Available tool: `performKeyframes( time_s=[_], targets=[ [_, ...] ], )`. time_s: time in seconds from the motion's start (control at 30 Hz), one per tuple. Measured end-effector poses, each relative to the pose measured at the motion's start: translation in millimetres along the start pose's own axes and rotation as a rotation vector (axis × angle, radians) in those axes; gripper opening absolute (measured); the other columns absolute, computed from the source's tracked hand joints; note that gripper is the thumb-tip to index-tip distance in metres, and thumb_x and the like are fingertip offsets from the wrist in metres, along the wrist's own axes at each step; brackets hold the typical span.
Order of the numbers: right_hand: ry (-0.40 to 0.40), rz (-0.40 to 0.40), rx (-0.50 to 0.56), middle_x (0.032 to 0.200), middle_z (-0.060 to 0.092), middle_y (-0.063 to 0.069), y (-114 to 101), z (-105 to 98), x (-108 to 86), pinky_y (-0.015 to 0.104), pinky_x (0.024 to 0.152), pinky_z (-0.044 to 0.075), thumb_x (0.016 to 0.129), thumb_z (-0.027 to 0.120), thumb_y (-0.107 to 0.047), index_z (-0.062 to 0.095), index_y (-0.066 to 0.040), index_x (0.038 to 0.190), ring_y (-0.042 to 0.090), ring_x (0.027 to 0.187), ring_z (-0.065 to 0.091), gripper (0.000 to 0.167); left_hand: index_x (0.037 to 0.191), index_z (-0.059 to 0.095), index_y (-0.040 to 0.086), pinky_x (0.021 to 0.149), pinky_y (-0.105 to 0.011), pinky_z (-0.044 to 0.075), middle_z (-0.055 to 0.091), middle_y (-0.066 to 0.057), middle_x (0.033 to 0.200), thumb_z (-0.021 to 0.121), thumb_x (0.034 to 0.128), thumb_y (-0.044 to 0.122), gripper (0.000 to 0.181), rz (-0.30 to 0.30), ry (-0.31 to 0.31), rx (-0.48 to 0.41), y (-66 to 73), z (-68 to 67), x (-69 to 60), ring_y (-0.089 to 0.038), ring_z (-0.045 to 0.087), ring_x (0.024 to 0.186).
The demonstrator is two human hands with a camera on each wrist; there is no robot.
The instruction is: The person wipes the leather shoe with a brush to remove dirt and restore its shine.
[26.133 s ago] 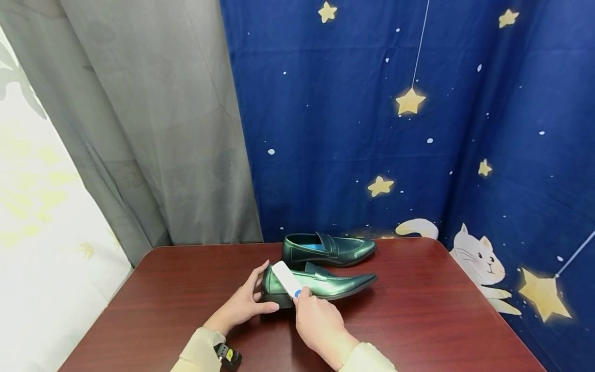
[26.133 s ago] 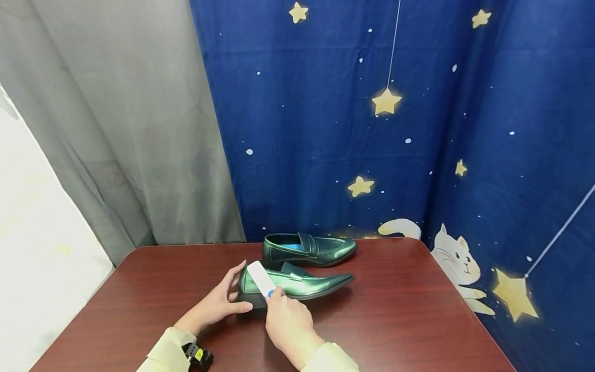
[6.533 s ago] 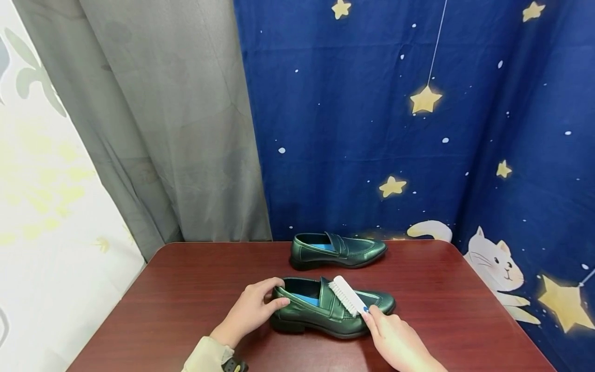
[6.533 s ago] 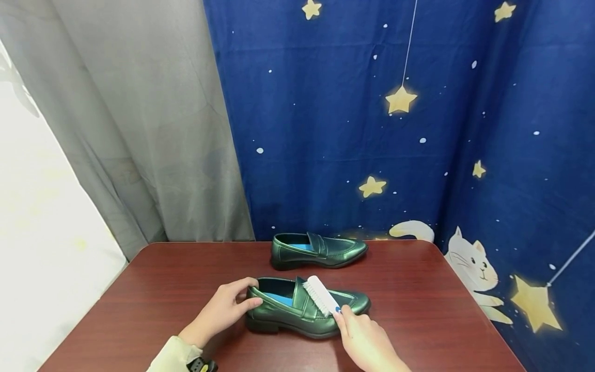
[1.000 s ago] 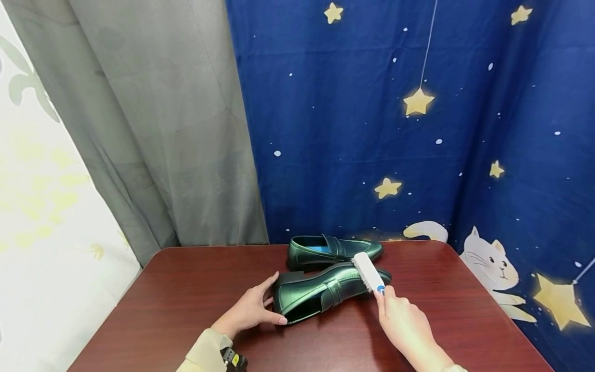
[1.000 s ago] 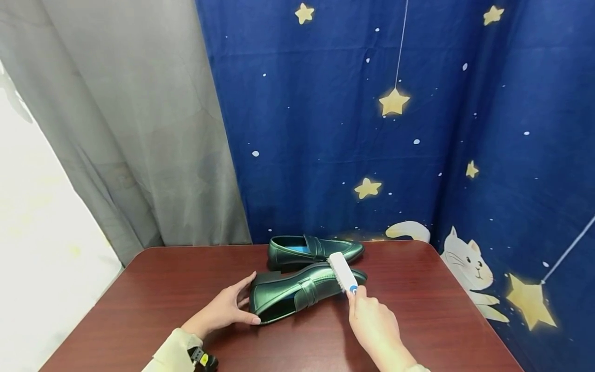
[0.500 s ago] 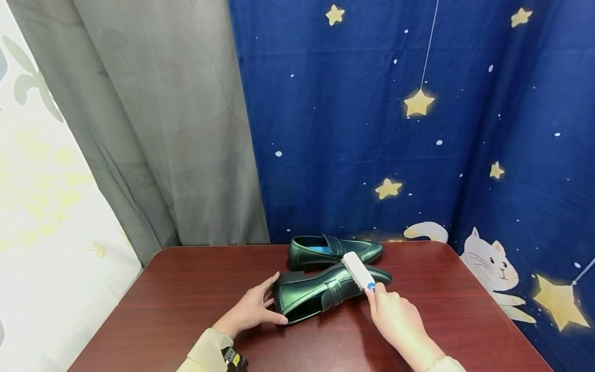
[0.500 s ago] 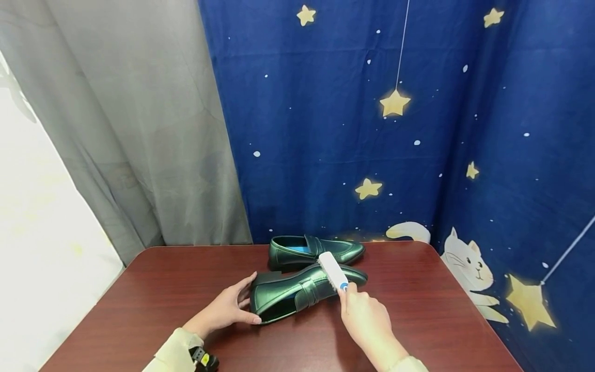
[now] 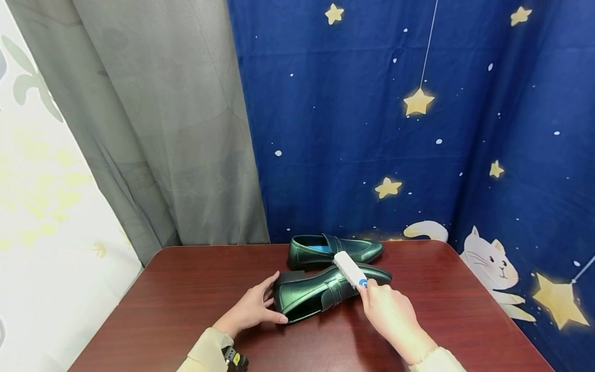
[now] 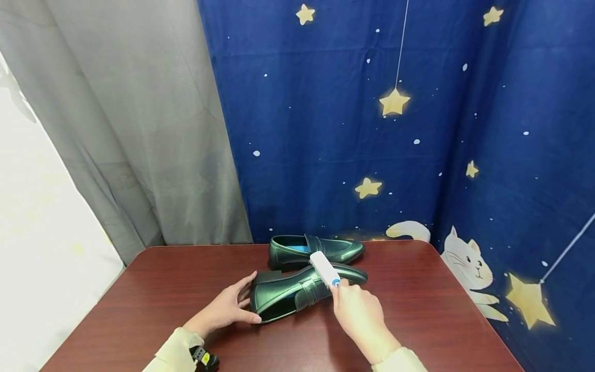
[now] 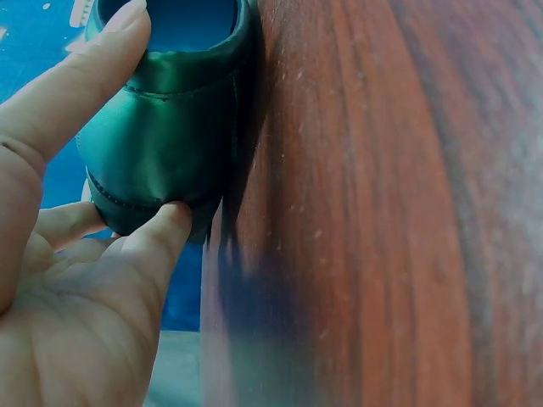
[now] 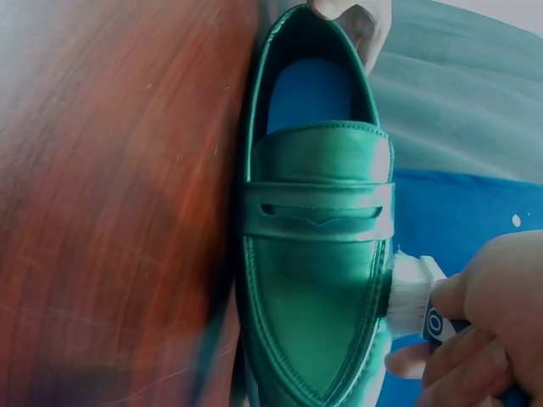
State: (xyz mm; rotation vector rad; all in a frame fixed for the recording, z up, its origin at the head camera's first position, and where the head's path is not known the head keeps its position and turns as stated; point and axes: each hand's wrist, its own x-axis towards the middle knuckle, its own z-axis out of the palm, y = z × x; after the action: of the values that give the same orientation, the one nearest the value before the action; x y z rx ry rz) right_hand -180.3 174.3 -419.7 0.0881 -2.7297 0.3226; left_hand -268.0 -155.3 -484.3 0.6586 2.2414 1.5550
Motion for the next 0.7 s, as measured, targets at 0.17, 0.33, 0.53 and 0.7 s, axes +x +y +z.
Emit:
performKeyframes(
  time_s=[0.17,0.33,0.53,0.7],
  targets=[
    [0.036,-0.031,-0.019,0.06,0.06,0.012,-7,2,2.7,0.045,0.041,0.04,0.098,0.065,-0.029,0.055,-0.008,0.076,0.033,0.047,0.058,0.032,0.162,0.012,0.003,0.111,-0.048,0.041,0.007,-0.021,0.169,0.092,0.074,0.017,0.119,0.001,-0.001,-0.005,0.7,-0.2,0.1,-0.043,0.021,0.152],
    [0.006,-0.039,-0.036,0.06,0.06,0.009,-17,1,6.8,0.044,0.042,0.04,0.098,0.064,-0.03,0.058,-0.008,0.078,0.031,0.048,0.058,0.03,0.162,0.012,0.003,0.111,-0.048,0.041,0.007,-0.021,0.169,0.092,0.0738,0.015,0.119,-0.001,0.001,-0.01,0.4,-0.1,-0.1,-0.043,0.021,0.152],
    [-0.014,-0.036,-0.06,0.06,0.06,0.008,-31,-1,9.2,0.043,0.041,0.04,0.097,0.066,-0.03,0.06,-0.009,0.076,0.029,0.05,0.059,0.03,0.162,0.012,0.002,0.111,-0.049,0.04,0.008,-0.021,0.169,0.092,0.0727,0.014,0.12,0.003,0.0,-0.013,1.6,0.6,-0.2,-0.044,0.02,0.152],
    [-0.019,-0.041,-0.094,0.061,0.061,0.009,-43,1,9.8,0.043,0.042,0.043,0.095,0.069,-0.03,0.061,-0.007,0.074,0.028,0.051,0.061,0.031,0.162,0.013,0.002,0.111,-0.049,0.041,0.008,-0.021,0.169,0.092,0.0723,0.013,0.12,0.006,0.0,-0.017,2.2,0.7,0.0,-0.044,0.02,0.152]
  ],
)
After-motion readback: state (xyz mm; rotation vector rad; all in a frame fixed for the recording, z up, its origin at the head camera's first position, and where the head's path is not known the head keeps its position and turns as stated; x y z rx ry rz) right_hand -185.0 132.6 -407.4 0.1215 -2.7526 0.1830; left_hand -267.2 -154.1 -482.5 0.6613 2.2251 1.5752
